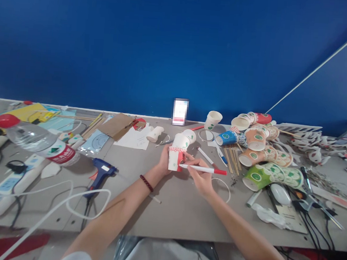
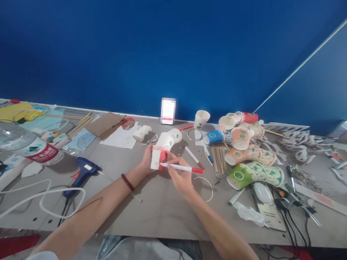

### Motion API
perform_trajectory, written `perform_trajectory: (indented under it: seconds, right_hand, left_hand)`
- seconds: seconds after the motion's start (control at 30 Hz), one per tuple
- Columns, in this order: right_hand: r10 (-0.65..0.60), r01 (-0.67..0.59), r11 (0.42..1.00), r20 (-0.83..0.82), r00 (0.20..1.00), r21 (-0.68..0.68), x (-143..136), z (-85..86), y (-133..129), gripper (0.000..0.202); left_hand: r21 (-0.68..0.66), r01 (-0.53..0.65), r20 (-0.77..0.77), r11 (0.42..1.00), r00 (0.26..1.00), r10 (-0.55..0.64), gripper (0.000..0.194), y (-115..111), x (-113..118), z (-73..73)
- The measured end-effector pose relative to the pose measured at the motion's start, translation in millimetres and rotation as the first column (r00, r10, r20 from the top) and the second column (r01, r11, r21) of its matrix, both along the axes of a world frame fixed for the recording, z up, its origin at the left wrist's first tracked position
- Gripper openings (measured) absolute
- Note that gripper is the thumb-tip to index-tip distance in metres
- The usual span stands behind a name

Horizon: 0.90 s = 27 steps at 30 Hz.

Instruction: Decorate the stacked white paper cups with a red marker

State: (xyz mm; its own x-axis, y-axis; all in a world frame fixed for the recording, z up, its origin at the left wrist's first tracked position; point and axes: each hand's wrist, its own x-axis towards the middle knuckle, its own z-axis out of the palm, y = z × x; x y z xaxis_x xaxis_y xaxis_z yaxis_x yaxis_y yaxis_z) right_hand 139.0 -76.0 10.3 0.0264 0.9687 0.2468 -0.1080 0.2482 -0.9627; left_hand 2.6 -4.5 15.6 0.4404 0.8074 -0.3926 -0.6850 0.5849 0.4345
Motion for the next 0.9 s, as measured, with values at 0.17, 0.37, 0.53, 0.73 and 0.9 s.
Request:
perform_trajectory:
  seconds: [0.17, 0.37, 0.53, 0.73, 0.9]
  right_hand:
    - [0.001, -0.001, 1.000, 0.035, 0.999, 0.012, -0.2, -2.7, 0.3, 0.015]
    - [-0.016, 0.014, 0.999, 0.058, 0.998, 0.044, -1.6, -1.3, 0.8, 0.014]
    - [0.001, -0.002, 1.000, 0.049, 0.999, 0.018, -2.0, 0.0, 0.5, 0.021]
    - [-0.004, 0.002, 0.999, 0.056, 0.998, 0.036, -1.4, -1.8, 0.3, 0.015]
    - [0.006, -0.008, 1.000, 0.065, 0.998, 0.021, -1.7, -1.3, 0.1, 0.018]
  left_hand:
    - [-0.009, 0.014, -0.036, 1.000, 0.999, -0.014, 0.036, 0.5, -1.8, 1.4]
    - [-0.039, 0.001, -0.017, 0.999, 1.000, -0.001, 0.036, 0.8, -0.7, 1.7]
    - [-0.058, 0.030, -0.002, 0.998, 1.000, -0.030, 0.039, 2.1, -1.5, 0.5]
    - [-0.041, -0.001, -0.008, 0.999, 1.000, 0.001, 0.038, 1.7, -0.8, 1.3]
    - [-0.065, 0.023, -0.018, 0.998, 1.000, -0.024, 0.039, 1.0, -1.1, 2.6]
